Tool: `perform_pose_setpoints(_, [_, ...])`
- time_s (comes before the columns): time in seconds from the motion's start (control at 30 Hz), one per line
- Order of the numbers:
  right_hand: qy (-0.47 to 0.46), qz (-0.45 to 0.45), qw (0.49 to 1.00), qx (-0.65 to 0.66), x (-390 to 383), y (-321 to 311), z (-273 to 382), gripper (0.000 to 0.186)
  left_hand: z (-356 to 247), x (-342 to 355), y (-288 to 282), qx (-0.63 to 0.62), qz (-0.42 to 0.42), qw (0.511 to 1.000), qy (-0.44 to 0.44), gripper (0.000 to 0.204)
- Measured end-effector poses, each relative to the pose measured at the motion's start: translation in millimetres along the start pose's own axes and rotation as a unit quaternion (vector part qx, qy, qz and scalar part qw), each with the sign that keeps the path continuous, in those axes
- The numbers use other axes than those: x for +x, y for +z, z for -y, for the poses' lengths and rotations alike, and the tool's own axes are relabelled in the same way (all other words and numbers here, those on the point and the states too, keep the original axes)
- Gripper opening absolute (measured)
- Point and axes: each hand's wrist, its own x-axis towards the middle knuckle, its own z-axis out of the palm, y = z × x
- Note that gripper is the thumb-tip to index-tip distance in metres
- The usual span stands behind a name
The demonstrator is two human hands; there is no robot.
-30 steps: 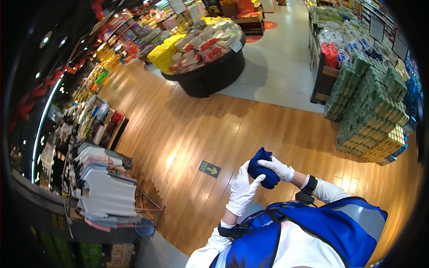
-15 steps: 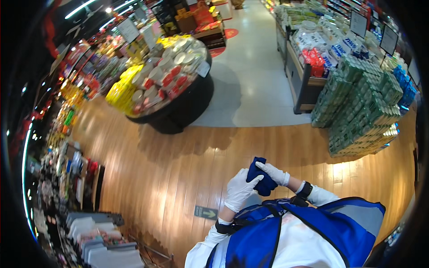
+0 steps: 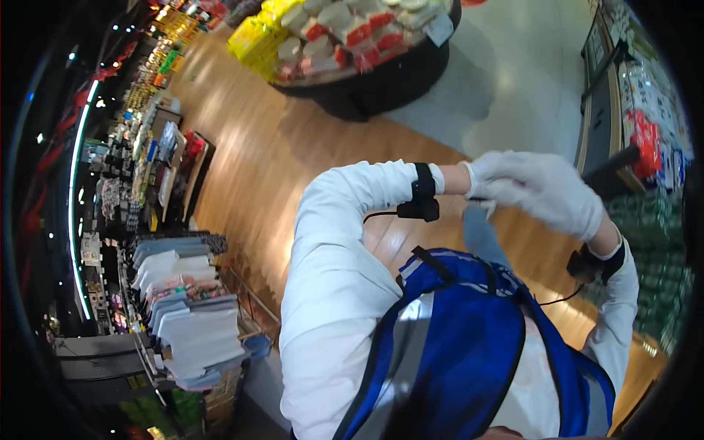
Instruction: The recorder is organizing boxes of socks on a shelf and then proceeds to wipe down or adjust packaging on a hygiene product display.
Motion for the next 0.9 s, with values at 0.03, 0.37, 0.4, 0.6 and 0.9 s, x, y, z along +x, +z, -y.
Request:
perform_pose_setpoints(0.03, [-0.060, 0.063, 0.993, -0.080, 10.1, -16.1, 14.5, 0.032, -24.4, -0.3, 29.3, 0.007, -0.313, 0.930, 0.194, 0.026])
perform_pose_setpoints(0.37, [-0.395, 0.012, 0.915, -0.076, 144.2, -21.7, 10.5, 0.030, 63.4, 170.4, -11.6, 0.095, -0.012, 0.991, 0.096, 0.028])
perform_pose_setpoints(0.4, [-0.416, 0.026, 0.908, -0.037, 154.7, -27.2, -2.6, 0.027, 70.6, 180.2, -7.6, 0.083, -0.004, 0.992, 0.091, 0.028])
perform_pose_setpoints(0.6, [-0.462, -0.062, 0.873, 0.145, 193.8, -38.3, -55.3, 0.014, 95.3, 227.1, -66.0, 0.070, 0.054, 0.990, 0.112, 0.030])
perform_pose_setpoints(0.9, [-0.348, 0.258, 0.785, 0.443, 230.8, -184.1, -133.9, 0.027, 64.8, 244.4, -280.2, 0.147, -0.158, 0.954, 0.207, 0.026])
